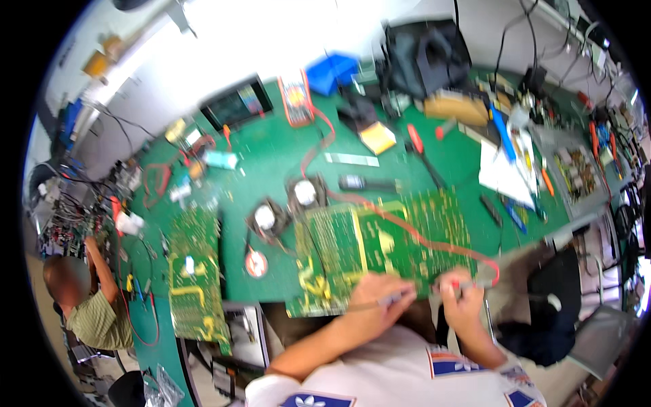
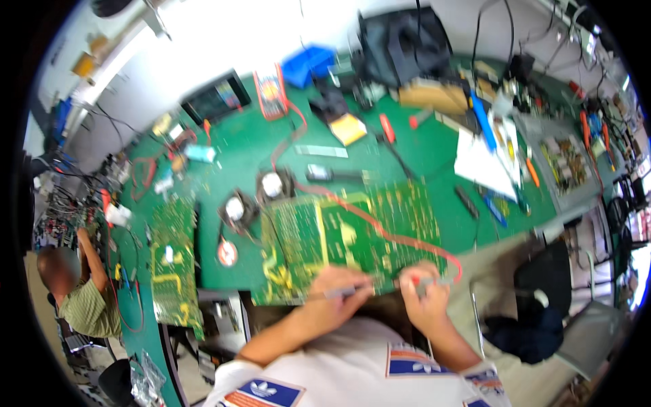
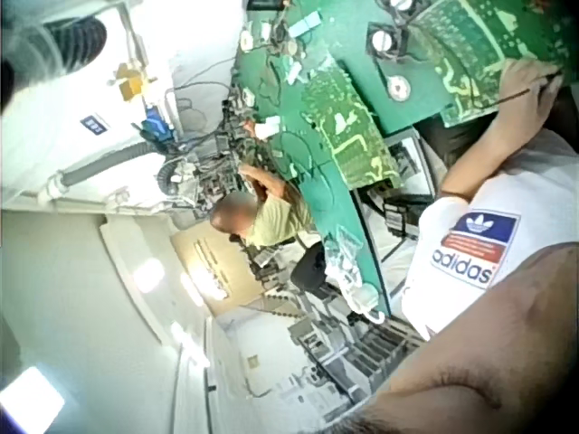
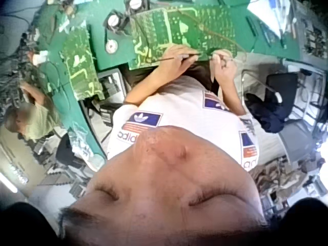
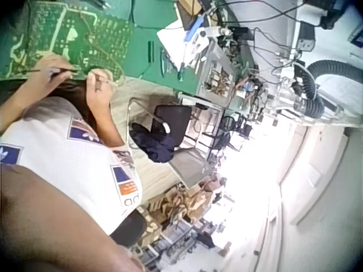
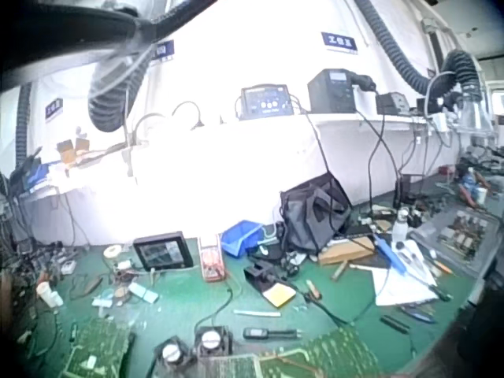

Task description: The person uses a multimeter to test components on a large green circuit board, touching probes to various points while observing the display.

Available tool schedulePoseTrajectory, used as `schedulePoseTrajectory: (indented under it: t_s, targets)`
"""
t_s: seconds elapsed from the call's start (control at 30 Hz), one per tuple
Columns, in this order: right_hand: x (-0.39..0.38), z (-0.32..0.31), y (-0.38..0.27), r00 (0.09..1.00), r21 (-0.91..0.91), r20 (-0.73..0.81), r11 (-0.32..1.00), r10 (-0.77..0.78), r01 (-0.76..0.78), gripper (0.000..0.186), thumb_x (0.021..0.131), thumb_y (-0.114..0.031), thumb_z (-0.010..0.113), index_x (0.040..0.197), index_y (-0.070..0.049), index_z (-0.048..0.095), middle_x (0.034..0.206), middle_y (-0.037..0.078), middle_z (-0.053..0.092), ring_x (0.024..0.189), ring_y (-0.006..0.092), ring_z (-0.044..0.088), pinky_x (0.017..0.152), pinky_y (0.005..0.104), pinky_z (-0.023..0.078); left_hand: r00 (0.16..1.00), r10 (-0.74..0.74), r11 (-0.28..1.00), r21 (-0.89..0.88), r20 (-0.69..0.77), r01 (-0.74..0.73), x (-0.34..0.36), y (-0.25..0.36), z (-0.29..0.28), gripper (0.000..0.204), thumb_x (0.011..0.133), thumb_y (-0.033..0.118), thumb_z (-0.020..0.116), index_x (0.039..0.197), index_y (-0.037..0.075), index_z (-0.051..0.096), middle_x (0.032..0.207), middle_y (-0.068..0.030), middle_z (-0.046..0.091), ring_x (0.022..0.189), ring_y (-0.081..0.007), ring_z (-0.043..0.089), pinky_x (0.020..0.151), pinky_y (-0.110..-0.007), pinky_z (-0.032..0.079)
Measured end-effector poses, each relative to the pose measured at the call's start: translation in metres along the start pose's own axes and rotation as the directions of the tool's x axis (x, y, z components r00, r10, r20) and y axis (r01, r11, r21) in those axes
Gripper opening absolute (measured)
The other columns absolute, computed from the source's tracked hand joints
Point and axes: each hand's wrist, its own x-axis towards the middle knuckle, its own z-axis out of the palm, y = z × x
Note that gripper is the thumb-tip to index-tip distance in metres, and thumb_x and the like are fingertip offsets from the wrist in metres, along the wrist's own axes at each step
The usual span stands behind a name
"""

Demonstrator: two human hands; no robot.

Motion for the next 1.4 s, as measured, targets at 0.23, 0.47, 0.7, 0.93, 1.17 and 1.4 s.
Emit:
schedulePoseTrajectory:
  t_s: [0.23, 0.47, 0.7, 0.93, 1.17, 1.4]
  targets:
    - [-0.007, 0.015, -0.048, 0.977, 0.533, -0.116, 0.819, -0.180, 0.214, 0.018, 0.105, -0.010, 0.053, 0.089, -0.003, 0.052, 0.080, 0.013, 0.064, 0.069, 0.0266, 0.064, 0.065, 0.0401, 0.055, 0.980, -0.191, 0.697, -0.711, -0.061, 0.092, -0.053, 0.022, -0.023, 0.013, 0.095, 0.000, 0.064, 0.105, -0.006, 0.067, 0.106, -0.0213, 0.074, 0.096, -0.0274, 0.073, 0.085, -0.037, 0.057]
    - [0.004, 0.036, -0.090, 0.799, 0.253, 0.540, 0.956, -0.266, 0.148, 0.013, 0.095, -0.013, 0.067, 0.094, -0.003, 0.057, 0.069, 0.010, 0.060, 0.060, 0.0323, 0.061, 0.054, 0.0434, 0.047, 0.905, -0.424, 0.584, -0.774, -0.033, 0.246, -0.092, 0.054, -0.044, 0.025, 0.101, 0.012, 0.063, 0.115, -0.008, 0.061, 0.104, -0.0228, 0.072, 0.087, -0.0222, 0.072, 0.071, -0.031, 0.061]
    - [-0.008, 0.053, -0.096, 0.726, 0.205, 0.627, 0.959, -0.283, 0.197, 0.032, 0.092, -0.019, 0.073, 0.116, -0.001, 0.062, 0.080, 0.009, 0.061, 0.070, 0.0304, 0.061, 0.062, 0.0427, 0.044, 0.858, -0.471, 0.716, -0.658, -0.206, 0.235, -0.095, 0.050, -0.048, 0.035, 0.100, 0.026, 0.069, 0.112, -0.006, 0.062, 0.085, -0.0104, 0.068, 0.068, -0.0108, 0.063, 0.052, -0.021, 0.049]
    - [-0.010, 0.029, -0.076, 0.843, 0.175, 0.388, 0.927, -0.373, 0.330, 0.042, 0.081, -0.025, 0.083, 0.114, -0.003, 0.067, 0.100, 0.012, 0.066, 0.099, 0.0336, 0.064, 0.091, 0.0461, 0.050, 0.854, -0.395, 0.610, -0.792, -0.338, -0.031, -0.043, 0.028, -0.133, 0.024, 0.109, 0.029, 0.046, 0.096, 0.008, 0.048, 0.070, 0.0001, 0.040, 0.052, -0.0118, 0.038, 0.045, -0.028, 0.030]
    - [-0.031, -0.004, -0.041, 0.954, 0.020, 0.195, 0.974, -0.226, 0.227, 0.020, 0.078, -0.003, 0.081, 0.096, -0.001, 0.072, 0.088, 0.011, 0.069, 0.087, 0.0315, 0.067, 0.081, 0.0425, 0.052, 0.769, -0.511, 0.770, -0.603, -0.384, 0.211, 0.007, -0.064, -0.352, 0.022, 0.112, 0.020, 0.046, 0.119, 0.000, 0.052, 0.091, -0.0042, 0.045, 0.081, -0.0144, 0.045, 0.073, -0.028, 0.042]
    - [-0.024, -0.012, -0.041, 0.989, -0.017, 0.051, 0.990, -0.141, 0.142, 0.015, 0.082, 0.004, 0.073, 0.097, 0.002, 0.070, 0.087, 0.012, 0.072, 0.088, 0.0313, 0.069, 0.081, 0.0405, 0.055, 0.619, -0.699, 0.710, -0.242, -0.358, 0.661, -0.006, -0.155, -0.408, 0.022, 0.106, 0.030, 0.060, 0.108, 0.008, 0.059, 0.075, 0.0030, 0.045, 0.054, -0.0048, 0.039, 0.044, -0.024, 0.030]
